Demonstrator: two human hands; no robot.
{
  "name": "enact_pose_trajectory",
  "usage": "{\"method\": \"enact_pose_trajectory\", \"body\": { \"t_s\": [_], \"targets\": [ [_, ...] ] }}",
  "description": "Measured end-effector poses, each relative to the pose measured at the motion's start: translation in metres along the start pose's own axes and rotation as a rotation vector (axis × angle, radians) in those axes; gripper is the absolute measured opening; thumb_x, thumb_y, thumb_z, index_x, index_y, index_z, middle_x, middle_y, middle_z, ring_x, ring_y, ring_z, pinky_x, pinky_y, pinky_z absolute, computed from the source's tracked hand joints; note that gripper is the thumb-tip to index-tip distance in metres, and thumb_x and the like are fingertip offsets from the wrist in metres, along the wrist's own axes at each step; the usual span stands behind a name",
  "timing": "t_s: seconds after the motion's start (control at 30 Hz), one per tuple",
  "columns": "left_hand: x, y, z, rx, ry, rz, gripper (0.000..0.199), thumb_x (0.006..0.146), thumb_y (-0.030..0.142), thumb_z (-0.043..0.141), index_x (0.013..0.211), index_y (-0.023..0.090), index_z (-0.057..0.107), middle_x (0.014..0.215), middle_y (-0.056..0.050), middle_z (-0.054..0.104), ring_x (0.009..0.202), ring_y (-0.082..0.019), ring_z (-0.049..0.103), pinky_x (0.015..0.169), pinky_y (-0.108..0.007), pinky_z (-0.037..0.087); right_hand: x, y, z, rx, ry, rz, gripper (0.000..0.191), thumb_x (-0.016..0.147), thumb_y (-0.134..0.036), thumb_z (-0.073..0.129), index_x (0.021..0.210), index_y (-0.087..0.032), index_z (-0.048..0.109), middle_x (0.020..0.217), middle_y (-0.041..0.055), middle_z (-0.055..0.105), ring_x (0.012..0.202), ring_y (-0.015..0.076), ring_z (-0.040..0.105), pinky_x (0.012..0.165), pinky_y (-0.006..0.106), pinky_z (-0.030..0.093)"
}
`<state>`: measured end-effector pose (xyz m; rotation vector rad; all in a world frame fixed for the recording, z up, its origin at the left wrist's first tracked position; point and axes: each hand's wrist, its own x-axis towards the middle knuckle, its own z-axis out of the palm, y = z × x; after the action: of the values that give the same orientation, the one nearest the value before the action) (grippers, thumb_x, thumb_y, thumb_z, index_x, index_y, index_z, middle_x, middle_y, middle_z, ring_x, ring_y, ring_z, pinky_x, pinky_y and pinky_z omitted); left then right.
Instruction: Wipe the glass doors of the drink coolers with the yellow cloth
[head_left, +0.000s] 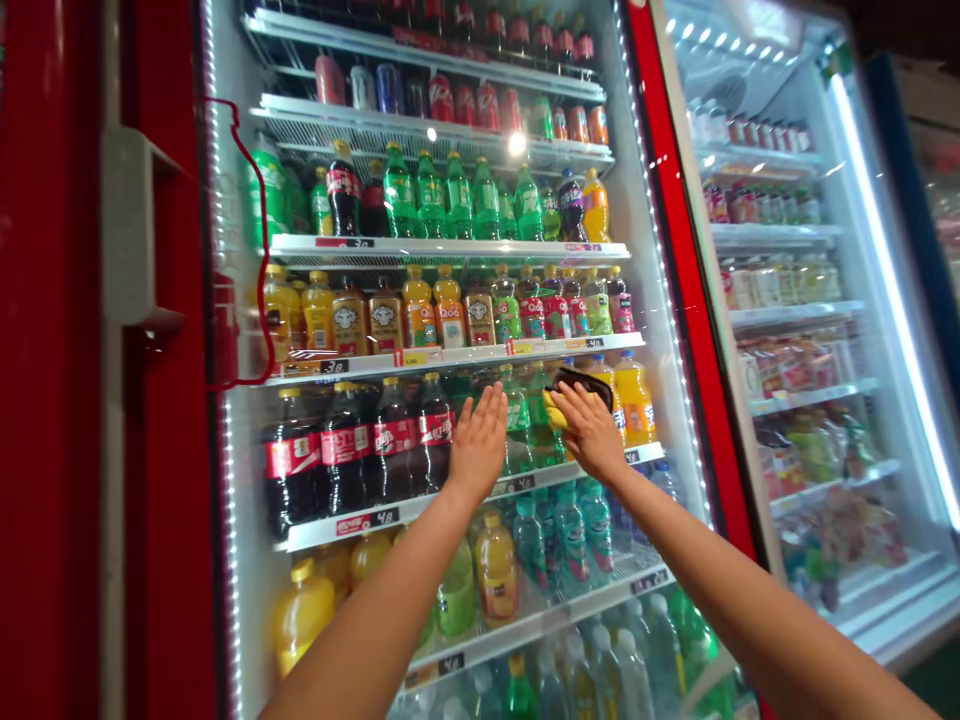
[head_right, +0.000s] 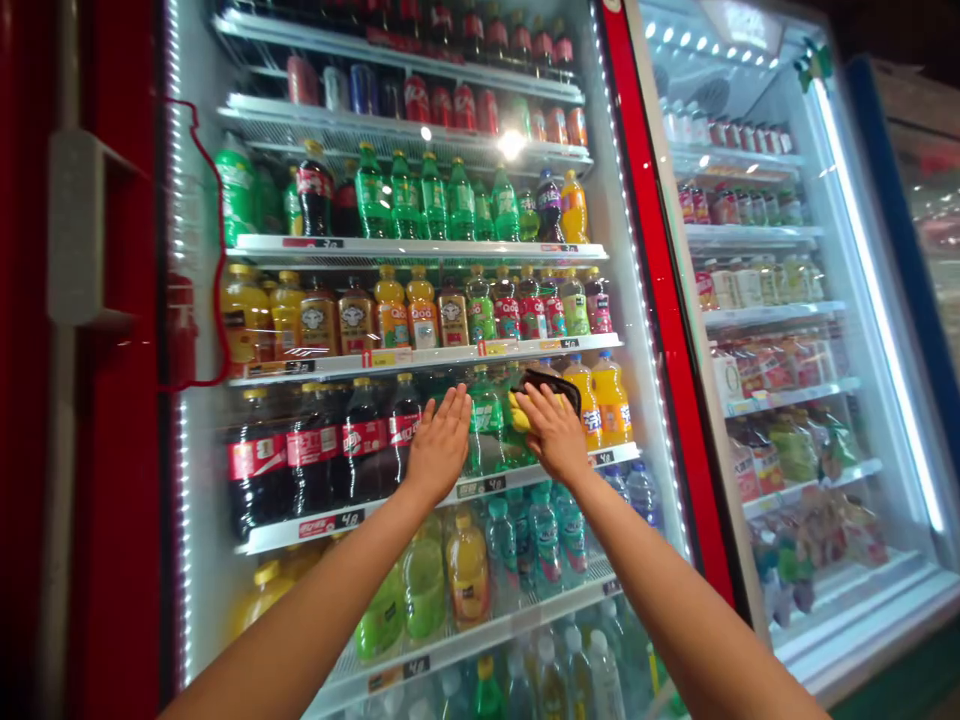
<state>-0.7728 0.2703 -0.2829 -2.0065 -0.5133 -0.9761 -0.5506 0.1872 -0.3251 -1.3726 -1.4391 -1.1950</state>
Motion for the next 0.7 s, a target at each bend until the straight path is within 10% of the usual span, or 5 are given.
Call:
{"method": "enact_pose_trajectory", "body": {
  "t_s": [0.2,0.37,0.53,0.7],
  "targets": [
    [0.012,0.011,-0.005,0.041,0.000,-0.042,0.069,0.095,0.016,0.039,0.162,0.012,0.020,0.168,-0.010,0.014,0.158,-0.023,0.011,0.130,-0.051,0.011,0.051,0.012,-0.004,0.025,0.089,0.135,0.074,0.090,-0.021,0.054,0.160,-0.029,0.031,0.166,0.0047,0.033,0.155,0.0297,0.025,0.122,0.058,0.027],
    [0.022,0.028,-0.001,0.062,-0.011,-0.027,0.074,0.094,0.013,0.039,0.163,0.015,0.014,0.168,-0.007,0.017,0.158,-0.019,0.011,0.130,-0.050,0.012,0.005,0.025,-0.009,0.016,-0.047,-0.167,0.076,0.086,-0.019,0.058,0.158,-0.031,0.035,0.166,0.0008,0.035,0.155,0.0249,0.026,0.126,0.052,0.021],
    [0.040,0.050,0.006,0.079,-0.041,0.004,0.073,0.094,0.014,0.040,0.163,0.016,0.015,0.168,-0.007,0.020,0.157,-0.019,0.017,0.130,-0.047,0.015,0.009,0.074,-0.013,0.016,0.079,0.052,0.076,0.087,-0.020,0.056,0.159,-0.030,0.033,0.163,0.0046,0.040,0.153,0.0288,0.031,0.122,0.056,0.027],
    [0.057,0.071,0.008,0.068,-0.054,-0.008,0.069,0.095,0.015,0.038,0.162,0.015,0.022,0.168,-0.006,0.019,0.158,-0.019,0.014,0.130,-0.045,0.013,0.025,0.071,-0.010,0.061,0.120,0.103,0.076,0.087,-0.020,0.056,0.159,-0.028,0.033,0.165,0.0051,0.035,0.154,0.0305,0.027,0.122,0.059,0.025]
  ]
}}
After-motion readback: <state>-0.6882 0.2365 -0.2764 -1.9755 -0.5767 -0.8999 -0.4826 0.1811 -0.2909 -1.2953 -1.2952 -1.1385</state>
